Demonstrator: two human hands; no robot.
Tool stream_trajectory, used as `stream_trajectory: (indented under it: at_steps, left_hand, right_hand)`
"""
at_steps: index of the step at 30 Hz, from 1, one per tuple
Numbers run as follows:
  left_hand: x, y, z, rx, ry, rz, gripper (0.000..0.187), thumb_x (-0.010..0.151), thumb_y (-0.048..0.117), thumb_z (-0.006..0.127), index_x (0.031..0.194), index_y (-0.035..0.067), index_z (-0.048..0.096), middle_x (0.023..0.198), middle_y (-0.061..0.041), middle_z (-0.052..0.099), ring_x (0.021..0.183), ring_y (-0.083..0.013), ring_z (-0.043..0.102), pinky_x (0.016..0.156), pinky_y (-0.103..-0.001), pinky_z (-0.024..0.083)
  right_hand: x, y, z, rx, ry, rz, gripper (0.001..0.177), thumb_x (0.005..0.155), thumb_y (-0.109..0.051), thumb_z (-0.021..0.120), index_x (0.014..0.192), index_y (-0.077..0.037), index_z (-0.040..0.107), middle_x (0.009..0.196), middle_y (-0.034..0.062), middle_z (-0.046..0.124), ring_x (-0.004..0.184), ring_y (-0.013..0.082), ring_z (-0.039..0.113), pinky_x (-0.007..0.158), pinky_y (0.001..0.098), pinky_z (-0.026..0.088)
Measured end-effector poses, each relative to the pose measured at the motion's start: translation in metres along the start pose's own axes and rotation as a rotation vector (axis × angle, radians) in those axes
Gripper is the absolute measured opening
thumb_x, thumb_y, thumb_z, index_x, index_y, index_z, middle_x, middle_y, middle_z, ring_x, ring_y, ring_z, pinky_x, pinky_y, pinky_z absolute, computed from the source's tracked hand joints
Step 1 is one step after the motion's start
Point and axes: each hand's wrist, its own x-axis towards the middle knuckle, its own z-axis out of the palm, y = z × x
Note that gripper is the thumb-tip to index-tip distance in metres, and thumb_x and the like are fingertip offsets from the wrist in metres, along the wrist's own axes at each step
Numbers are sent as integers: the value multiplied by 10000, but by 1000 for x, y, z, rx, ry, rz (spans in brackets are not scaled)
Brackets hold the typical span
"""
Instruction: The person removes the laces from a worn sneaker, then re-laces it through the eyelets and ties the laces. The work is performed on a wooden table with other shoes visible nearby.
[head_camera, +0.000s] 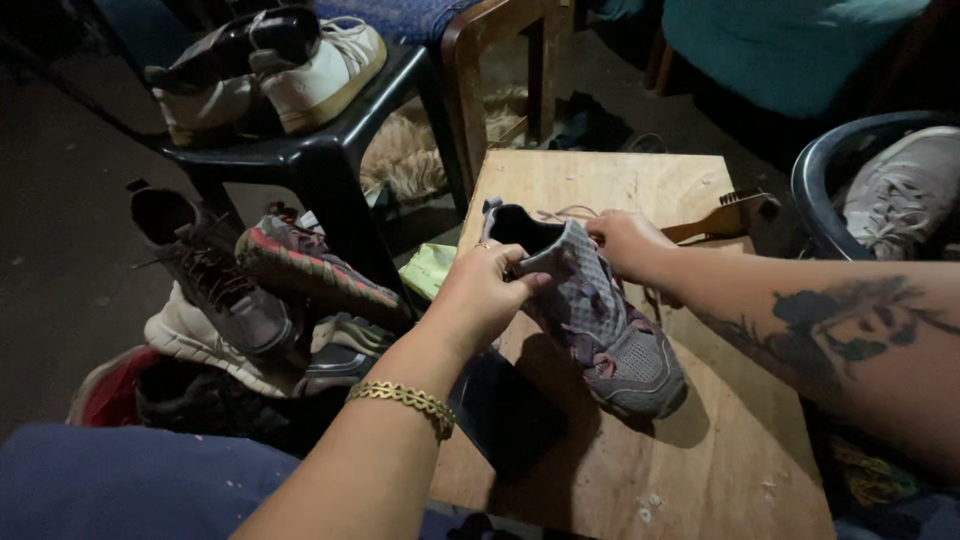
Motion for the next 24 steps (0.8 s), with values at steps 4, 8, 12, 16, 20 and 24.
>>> stream_trajectory:
  at_steps: [4, 8, 12, 16, 20, 24]
  left_hand:
    - [0, 1, 2, -53, 87, 62, 254, 835, 181, 798, 873, -22, 650, 923, -188, 666, 868, -352, 632, 760, -419, 493]
    - [10, 1, 8, -136, 114, 29, 186, 872, 128, 760, 927, -15, 654, 946, -182, 672, 856, -340, 642, 764, -404, 503]
    - [31, 4, 20, -254, 54, 13, 145, 810, -5, 641, 954, 8, 639, 1019, -145, 672, 903, -296, 697, 752, -376, 551]
    - [47, 2, 23, -133, 57, 149, 188, 796, -72, 595, 955, -2, 667, 1030, -176, 674, 969, -314, 675, 803, -383, 536]
    - [46, 1, 22, 6, 80, -1, 165, 847, -40, 588, 976, -6, 684, 1050, -215, 667, 971, -359, 639, 822, -409, 507]
    - [40, 6, 19, -125, 68, -42, 257, 857, -33, 490, 1031, 23, 670, 1068, -167, 712, 968, -307, 698, 820, -376, 537]
  right_hand:
    - [-14, 7, -27, 252, 65, 153, 291, 866, -195, 765, 1142, -109, 788, 1033, 107, 793, 933, 238, 749, 841, 364, 583]
    - [-26, 15, -82, 839, 182, 246, 231, 918, -114, 720, 1136, -39, 734, 1005, 86, 744, 887, 168, 704, 739, 325, 586]
    - [-52, 23, -140, 1265, 218, 292, 242, 938, -93, 700, 1175, -53, 674, 968, 45, 705, 818, 123, 676, 728, 254, 564]
    - [-87, 20, -166, 1126, 131, 401, 253, 942, -122, 679, 1188, -64, 677, 912, 36, 693, 755, 124, 646, 718, 294, 554]
    - [-111, 19, -164, 876, -112, 424, 275, 919, -102, 673, 1180, -46, 737, 891, 49, 722, 723, 134, 614, 669, 307, 509]
    - [-123, 24, -132, 461, -232, 435, 282, 909, -109, 690, 1154, -90, 828, 828, 75, 710, 708, 170, 594, 659, 331, 514]
